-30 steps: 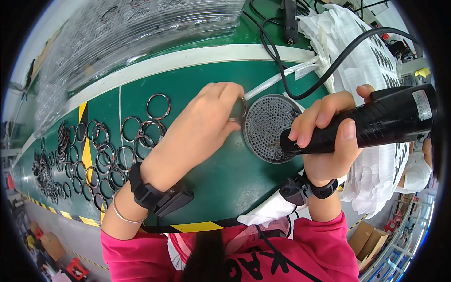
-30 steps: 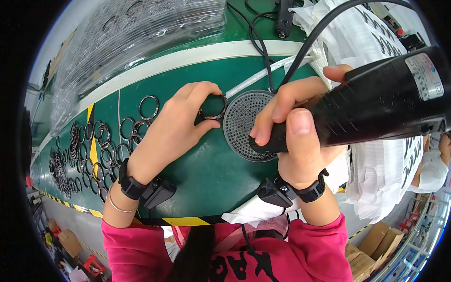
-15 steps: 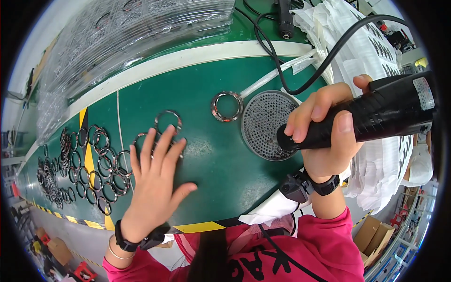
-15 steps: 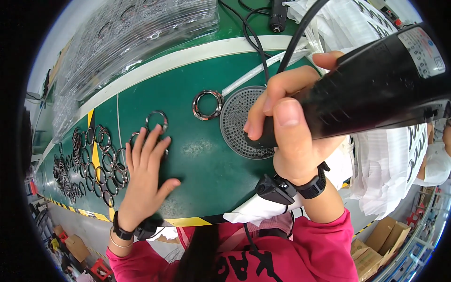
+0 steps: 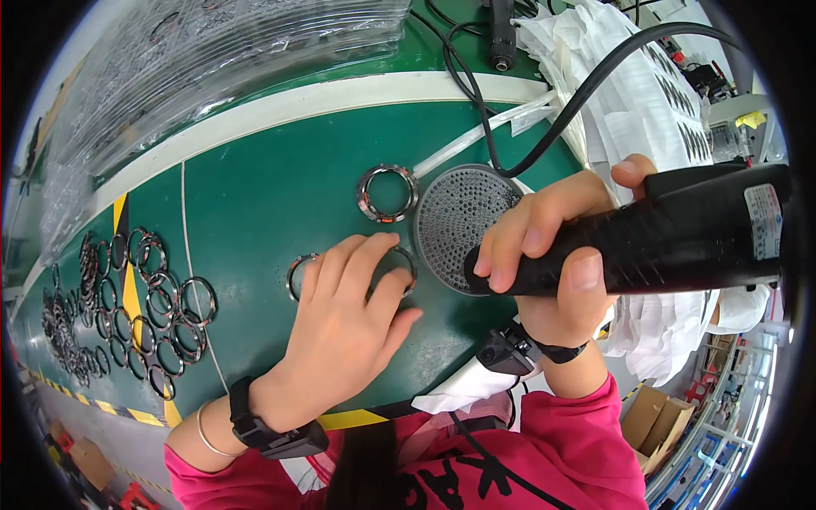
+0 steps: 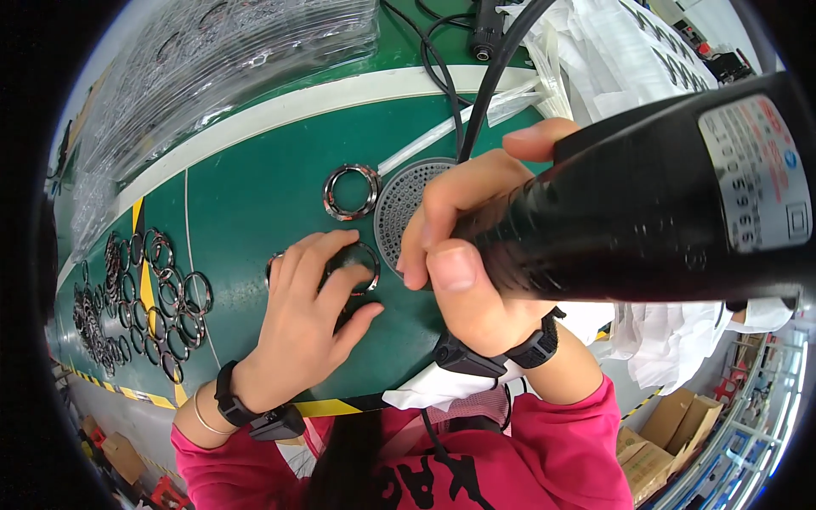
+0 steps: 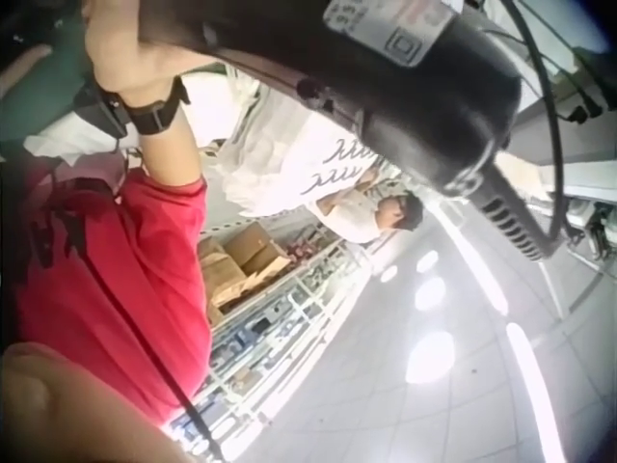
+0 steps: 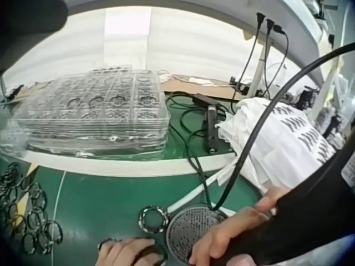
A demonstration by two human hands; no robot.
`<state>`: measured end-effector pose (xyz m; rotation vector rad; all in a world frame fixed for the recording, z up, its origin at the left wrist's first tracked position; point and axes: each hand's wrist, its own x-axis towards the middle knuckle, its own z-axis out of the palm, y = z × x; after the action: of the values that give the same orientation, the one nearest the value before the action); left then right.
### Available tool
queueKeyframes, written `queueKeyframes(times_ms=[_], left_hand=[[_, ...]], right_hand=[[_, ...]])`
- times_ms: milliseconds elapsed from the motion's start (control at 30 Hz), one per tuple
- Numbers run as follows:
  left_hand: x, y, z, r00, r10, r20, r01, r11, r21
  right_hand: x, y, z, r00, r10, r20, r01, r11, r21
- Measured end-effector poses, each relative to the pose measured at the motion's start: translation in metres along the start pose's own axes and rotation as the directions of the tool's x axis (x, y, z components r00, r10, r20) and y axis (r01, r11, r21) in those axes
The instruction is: Assembling small circular components by inserting internal parts and securing them with an electric screwdriver.
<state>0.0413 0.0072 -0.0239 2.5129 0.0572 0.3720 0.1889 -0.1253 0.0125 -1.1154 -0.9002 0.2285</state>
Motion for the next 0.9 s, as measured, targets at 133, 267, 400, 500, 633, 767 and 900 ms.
queueKeyframes(times_ms=[133, 267, 400, 500, 633, 767, 900], left_hand=[[0.001, -0.007, 0.004, 0.996, 0.081, -0.025, -0.083, 0.995, -0.059], [-0.005, -0.010, 0.007, 0.991, 0.130, -0.040, -0.134, 0.981, -0.139], [-0.003, -0.010, 0.002, 0.985, 0.175, 0.011, -0.173, 0.981, -0.085], [-0.008, -0.008, 0.002, 0.985, 0.168, 0.028, -0.167, 0.986, -0.012], [-0.013, -0.004, 0.002, 0.993, 0.116, 0.025, -0.116, 0.993, 0.035], [-0.013, -0.005, 0.001, 0.995, 0.096, 0.027, -0.098, 0.994, 0.048], [-0.007, -0.004, 0.003, 0.979, 0.206, -0.016, -0.205, 0.978, 0.037]], right_hand=[[-0.002, -0.006, 0.004, 0.997, 0.073, -0.018, -0.073, 0.997, 0.004], [-0.004, -0.006, 0.002, 0.995, 0.103, -0.008, -0.103, 0.995, 0.000], [-0.002, -0.015, 0.003, 0.997, 0.077, -0.021, -0.078, 0.997, -0.019], [0.003, -0.014, 0.003, 0.999, 0.026, -0.039, -0.028, 0.998, -0.053], [0.008, -0.010, -0.002, 0.998, -0.068, -0.008, 0.068, 0.997, -0.027], [0.005, -0.012, 0.001, 1.000, -0.012, -0.009, 0.011, 0.998, -0.062], [0.007, -0.017, -0.003, 0.995, 0.012, 0.104, -0.006, 0.998, -0.062]])
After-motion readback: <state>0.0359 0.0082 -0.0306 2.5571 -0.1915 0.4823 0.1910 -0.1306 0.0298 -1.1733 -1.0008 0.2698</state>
